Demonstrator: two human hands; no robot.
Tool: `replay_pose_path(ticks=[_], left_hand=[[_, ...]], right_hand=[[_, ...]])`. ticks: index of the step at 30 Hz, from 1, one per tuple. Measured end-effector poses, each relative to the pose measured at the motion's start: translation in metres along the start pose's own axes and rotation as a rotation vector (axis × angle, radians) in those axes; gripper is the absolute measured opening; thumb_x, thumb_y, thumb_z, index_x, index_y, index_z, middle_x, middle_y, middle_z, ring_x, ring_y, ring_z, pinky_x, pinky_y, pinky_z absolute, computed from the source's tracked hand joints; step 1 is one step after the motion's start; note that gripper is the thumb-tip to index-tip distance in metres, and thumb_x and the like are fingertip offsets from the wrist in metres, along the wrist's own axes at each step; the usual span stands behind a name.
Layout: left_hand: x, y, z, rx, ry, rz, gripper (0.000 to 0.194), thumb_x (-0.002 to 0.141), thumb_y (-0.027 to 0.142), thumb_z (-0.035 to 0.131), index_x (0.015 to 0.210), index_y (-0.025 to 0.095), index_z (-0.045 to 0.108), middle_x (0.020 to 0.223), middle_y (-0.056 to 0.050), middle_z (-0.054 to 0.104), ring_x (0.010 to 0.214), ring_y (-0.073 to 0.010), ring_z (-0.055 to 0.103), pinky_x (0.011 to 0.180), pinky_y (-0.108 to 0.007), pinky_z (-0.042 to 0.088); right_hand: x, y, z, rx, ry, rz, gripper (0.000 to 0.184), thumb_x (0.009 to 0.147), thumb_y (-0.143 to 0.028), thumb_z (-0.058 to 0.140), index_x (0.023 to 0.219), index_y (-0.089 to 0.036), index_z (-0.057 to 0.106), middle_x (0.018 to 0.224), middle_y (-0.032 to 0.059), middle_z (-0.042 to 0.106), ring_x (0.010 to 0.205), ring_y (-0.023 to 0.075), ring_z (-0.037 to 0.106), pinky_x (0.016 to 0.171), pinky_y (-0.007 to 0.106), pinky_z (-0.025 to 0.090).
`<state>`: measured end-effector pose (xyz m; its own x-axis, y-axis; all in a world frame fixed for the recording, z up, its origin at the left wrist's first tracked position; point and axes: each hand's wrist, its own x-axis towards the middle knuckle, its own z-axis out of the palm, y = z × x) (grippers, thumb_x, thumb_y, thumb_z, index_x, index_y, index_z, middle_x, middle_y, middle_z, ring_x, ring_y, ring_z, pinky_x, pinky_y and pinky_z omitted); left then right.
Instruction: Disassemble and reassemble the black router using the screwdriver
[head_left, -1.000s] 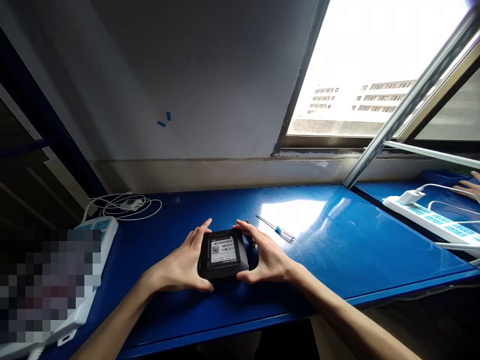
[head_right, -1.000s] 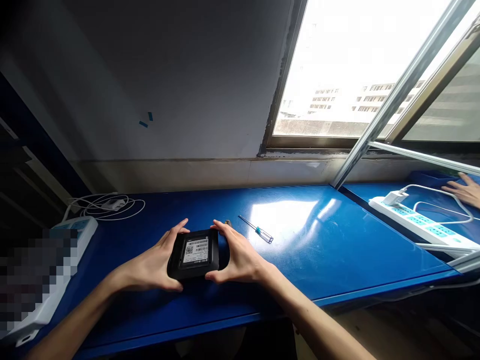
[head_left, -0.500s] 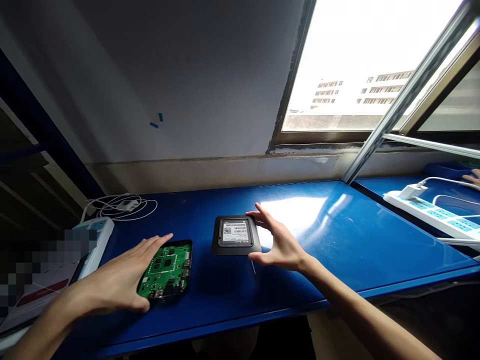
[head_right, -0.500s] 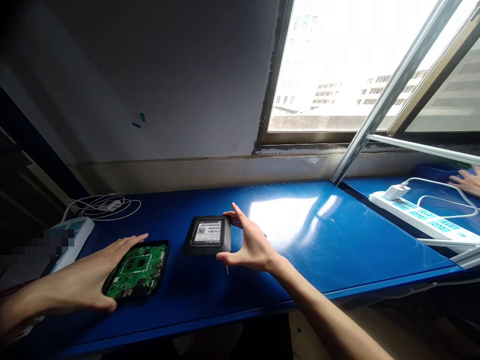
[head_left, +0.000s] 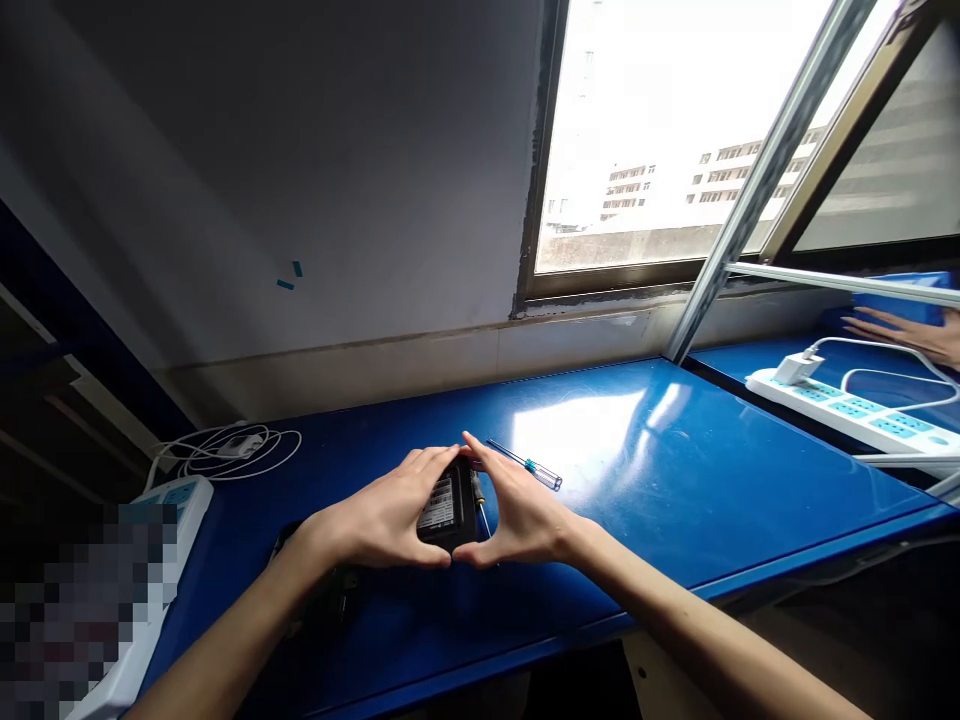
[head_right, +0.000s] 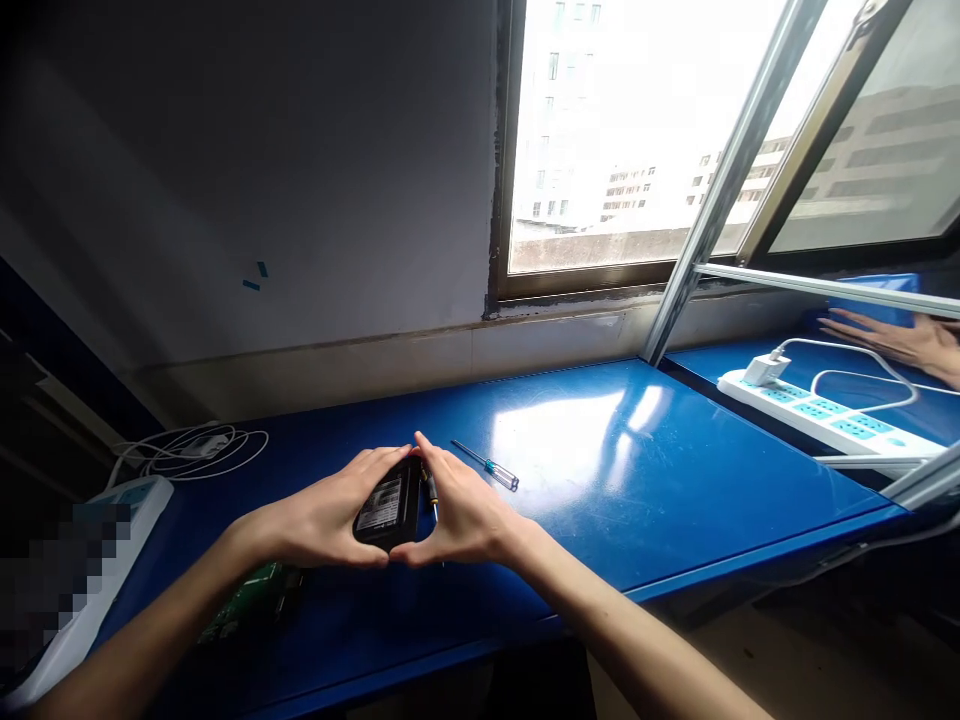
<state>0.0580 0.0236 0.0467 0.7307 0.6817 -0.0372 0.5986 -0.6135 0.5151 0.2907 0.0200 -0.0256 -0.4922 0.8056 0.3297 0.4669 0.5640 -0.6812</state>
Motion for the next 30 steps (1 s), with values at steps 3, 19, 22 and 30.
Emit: replay_pose_path(ticks=[3, 19, 22, 30], left_hand=[[0.015, -0.002, -0.005, -0.012, -0.026, 0.045, 0.111, 0.067, 0.036, 0.088, 0.162, 0.023, 0.031, 0.157, -0.015, 0.048, 0.145, -0.0396, 0.045, 0.122, -0.057, 0.04], [0.027, -0.047, -0.025, -0.391, 0.17, -0.005, 0.115, 0.069, 0.045, 0.093, 0.162, 0.027, 0.028, 0.162, -0.018, 0.043, 0.153, -0.0367, 0.04, 0.127, -0.057, 0.031], [0.025, -0.054, -0.025, -0.469, 0.207, 0.009, 0.116, 0.069, 0.053, 0.092, 0.162, 0.028, 0.027, 0.162, -0.017, 0.044, 0.153, -0.0349, 0.041, 0.128, -0.054, 0.031], [0.008, -0.073, -0.016, -0.459, 0.304, -0.016, 0.057, 0.096, 0.042, 0.076, 0.145, 0.023, 0.054, 0.147, -0.013, 0.058, 0.127, -0.0305, 0.064, 0.103, -0.052, 0.056]], right_hand=[[0.003, 0.004, 0.003, 0.005, 0.035, -0.006, 0.141, 0.056, -0.052, 0.095, 0.167, -0.009, 0.019, 0.163, 0.0323, 0.04, 0.153, 0.0467, 0.04, 0.125, 0.066, 0.034], [0.055, 0.0, 0.008, 0.246, -0.063, 0.045, 0.168, 0.05, -0.064, 0.097, 0.168, -0.016, -0.011, 0.172, 0.0297, 0.021, 0.161, 0.0409, 0.026, 0.129, 0.057, 0.032], [0.065, 0.001, 0.011, 0.19, -0.121, 0.054, 0.162, 0.05, -0.06, 0.099, 0.169, -0.017, -0.002, 0.173, 0.0278, 0.022, 0.16, 0.0411, 0.027, 0.129, 0.056, 0.031], [0.074, 0.007, -0.002, -0.039, -0.218, 0.119, 0.145, 0.055, -0.056, 0.094, 0.167, -0.007, 0.016, 0.161, 0.03, 0.044, 0.151, 0.0455, 0.042, 0.122, 0.059, 0.039]])
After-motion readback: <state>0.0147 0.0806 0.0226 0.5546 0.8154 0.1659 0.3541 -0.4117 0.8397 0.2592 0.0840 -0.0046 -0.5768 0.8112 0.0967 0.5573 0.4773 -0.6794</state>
